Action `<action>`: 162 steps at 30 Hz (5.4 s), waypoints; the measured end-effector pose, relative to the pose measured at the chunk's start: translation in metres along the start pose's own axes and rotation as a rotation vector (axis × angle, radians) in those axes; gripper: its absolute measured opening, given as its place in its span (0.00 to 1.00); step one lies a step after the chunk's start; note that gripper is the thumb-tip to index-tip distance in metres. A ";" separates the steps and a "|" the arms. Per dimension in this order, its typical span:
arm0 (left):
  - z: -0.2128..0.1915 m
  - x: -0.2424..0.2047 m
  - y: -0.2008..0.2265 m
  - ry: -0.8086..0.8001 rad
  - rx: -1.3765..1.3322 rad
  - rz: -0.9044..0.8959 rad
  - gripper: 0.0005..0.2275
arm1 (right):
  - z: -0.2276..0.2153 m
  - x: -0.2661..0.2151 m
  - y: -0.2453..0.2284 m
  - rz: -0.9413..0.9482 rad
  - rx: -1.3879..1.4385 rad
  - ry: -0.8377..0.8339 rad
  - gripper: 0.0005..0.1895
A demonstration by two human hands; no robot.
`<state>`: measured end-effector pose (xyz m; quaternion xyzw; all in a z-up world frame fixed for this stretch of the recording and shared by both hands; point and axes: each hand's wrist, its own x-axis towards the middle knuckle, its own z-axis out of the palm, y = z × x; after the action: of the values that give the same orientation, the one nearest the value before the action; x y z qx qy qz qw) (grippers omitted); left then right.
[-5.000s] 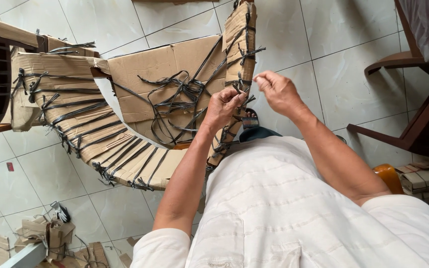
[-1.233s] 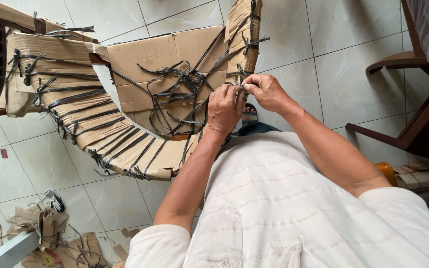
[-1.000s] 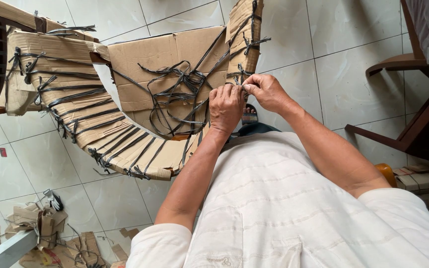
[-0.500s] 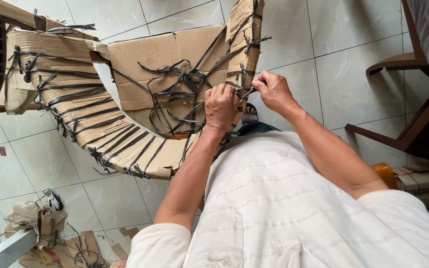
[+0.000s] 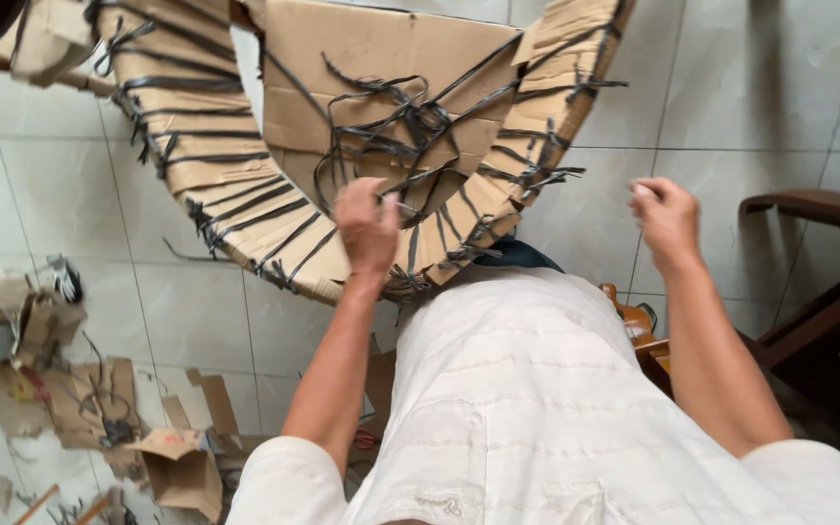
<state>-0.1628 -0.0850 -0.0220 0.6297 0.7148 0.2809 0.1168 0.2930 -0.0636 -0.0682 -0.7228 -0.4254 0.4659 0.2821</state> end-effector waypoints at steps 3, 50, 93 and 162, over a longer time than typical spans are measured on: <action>-0.051 -0.018 -0.051 0.110 0.319 -0.347 0.21 | -0.023 -0.005 -0.015 0.088 0.059 0.093 0.08; -0.094 -0.009 -0.134 0.370 -0.019 -1.091 0.31 | 0.506 0.080 -0.115 0.344 -0.366 -0.740 0.36; -0.052 0.047 0.092 -0.372 -1.125 -0.830 0.22 | 0.161 -0.104 -0.200 0.167 0.627 -0.676 0.08; -0.119 0.019 0.093 -0.455 -0.680 -0.260 0.13 | 0.142 -0.149 -0.226 -0.443 -0.130 -0.432 0.04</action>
<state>-0.1501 -0.0922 0.1296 0.5059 0.6110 0.3373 0.5069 0.0533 -0.0843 0.1200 -0.5133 -0.6513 0.5079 0.2331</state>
